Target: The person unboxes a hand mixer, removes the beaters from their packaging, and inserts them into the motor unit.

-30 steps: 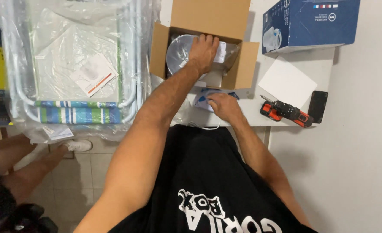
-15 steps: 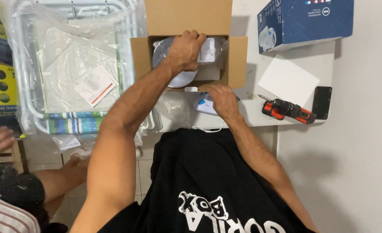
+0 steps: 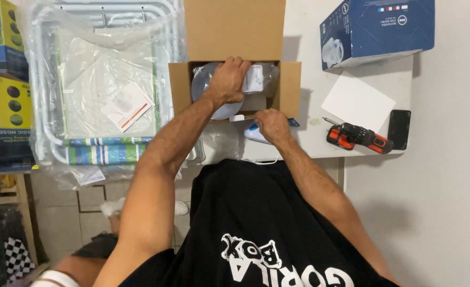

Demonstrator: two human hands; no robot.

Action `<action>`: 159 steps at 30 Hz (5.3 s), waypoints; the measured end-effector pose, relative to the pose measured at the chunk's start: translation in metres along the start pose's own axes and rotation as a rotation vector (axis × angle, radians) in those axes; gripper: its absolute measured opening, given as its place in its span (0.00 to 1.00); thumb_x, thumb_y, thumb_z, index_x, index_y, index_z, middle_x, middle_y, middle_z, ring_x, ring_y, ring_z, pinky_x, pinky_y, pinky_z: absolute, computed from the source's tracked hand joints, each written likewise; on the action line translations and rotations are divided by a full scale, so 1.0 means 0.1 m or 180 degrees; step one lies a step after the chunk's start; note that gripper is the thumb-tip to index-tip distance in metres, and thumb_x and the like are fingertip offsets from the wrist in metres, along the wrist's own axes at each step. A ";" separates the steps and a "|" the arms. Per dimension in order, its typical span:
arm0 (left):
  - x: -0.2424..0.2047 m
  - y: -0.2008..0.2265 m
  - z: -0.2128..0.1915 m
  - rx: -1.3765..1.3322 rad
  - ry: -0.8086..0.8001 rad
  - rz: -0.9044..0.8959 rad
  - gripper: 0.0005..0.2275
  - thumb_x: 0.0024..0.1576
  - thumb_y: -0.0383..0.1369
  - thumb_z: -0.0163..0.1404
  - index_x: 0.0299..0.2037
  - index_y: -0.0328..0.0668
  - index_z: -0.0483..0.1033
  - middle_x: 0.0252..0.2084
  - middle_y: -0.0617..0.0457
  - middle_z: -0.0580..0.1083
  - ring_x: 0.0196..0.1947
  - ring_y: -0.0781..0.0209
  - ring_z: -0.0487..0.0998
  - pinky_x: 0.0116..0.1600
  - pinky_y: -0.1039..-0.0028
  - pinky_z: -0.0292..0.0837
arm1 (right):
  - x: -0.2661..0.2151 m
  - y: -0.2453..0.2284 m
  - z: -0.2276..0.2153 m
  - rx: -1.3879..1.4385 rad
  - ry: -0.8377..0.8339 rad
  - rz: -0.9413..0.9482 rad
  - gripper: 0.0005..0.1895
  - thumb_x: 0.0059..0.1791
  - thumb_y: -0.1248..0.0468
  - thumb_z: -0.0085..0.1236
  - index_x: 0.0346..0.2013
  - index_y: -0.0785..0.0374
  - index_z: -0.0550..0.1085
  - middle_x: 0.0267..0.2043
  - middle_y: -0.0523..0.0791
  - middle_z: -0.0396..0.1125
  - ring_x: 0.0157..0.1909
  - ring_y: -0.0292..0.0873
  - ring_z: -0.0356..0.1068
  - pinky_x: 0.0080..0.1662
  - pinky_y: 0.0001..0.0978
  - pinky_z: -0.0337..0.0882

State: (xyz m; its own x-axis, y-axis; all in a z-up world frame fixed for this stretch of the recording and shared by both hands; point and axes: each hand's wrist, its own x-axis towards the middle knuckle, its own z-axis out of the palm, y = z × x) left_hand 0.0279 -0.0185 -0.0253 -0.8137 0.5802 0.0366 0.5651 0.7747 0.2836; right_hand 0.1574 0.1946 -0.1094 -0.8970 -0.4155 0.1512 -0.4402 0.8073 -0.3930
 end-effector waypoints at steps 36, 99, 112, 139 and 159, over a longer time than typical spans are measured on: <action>-0.05 0.09 -0.33 0.0126 -0.0096 -0.0322 0.30 0.33 0.40 0.61 0.49 0.45 0.69 0.40 0.47 0.70 0.39 0.43 0.75 0.35 0.52 0.78 | 0.09 -0.37 -0.32 0.0242 0.0145 -0.0001 0.06 0.51 0.56 0.59 0.33 0.53 0.76 0.29 0.42 0.70 0.32 0.49 0.73 0.34 0.41 0.73; -0.95 -0.31 -0.61 -0.3710 0.1439 -0.2961 0.14 0.54 0.50 0.51 0.36 0.51 0.67 0.35 0.60 0.70 0.37 0.67 0.68 0.43 0.75 0.66 | 0.88 -0.01 -2.46 0.2699 0.1299 0.0513 0.31 0.52 0.55 0.53 0.64 0.67 0.56 0.63 0.54 0.57 0.65 0.55 0.62 0.66 0.44 0.73; -0.72 -0.54 -0.54 -0.3889 0.1678 -0.1486 0.26 0.62 0.52 0.46 0.67 0.51 0.65 0.58 0.47 0.74 0.48 0.64 0.77 0.50 0.75 0.77 | 0.87 -0.41 -2.75 0.1613 0.1666 0.0179 0.27 0.42 0.62 0.57 0.54 0.69 0.66 0.47 0.49 0.61 0.48 0.49 0.63 0.47 0.41 0.69; -1.99 0.15 -0.39 -0.7741 0.1532 0.0013 0.32 0.49 0.40 0.59 0.64 0.31 0.67 0.52 0.42 0.77 0.51 0.43 0.80 0.50 0.60 0.81 | 0.91 -1.18 -3.13 0.2322 0.0190 -0.0703 0.49 0.45 0.50 0.66 0.74 0.63 0.53 0.76 0.55 0.50 0.69 0.57 0.64 0.69 0.46 0.71; -1.90 -0.43 -0.09 -0.7662 0.0826 -0.0149 0.34 0.49 0.41 0.61 0.64 0.28 0.66 0.52 0.39 0.76 0.47 0.39 0.81 0.31 0.63 0.81 | 0.92 -0.53 -2.25 0.2137 0.0145 0.1017 0.33 0.45 0.67 0.69 0.62 0.66 0.66 0.61 0.53 0.65 0.65 0.53 0.65 0.67 0.48 0.66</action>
State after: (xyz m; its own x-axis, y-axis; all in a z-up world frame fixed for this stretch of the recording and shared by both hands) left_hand 0.1565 -0.1645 -0.0358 -0.9145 0.4043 0.0146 -0.3618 -0.8335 0.4177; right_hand 0.0895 0.2079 0.1299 -0.9843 -0.1739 -0.0315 -0.0510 0.4502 -0.8915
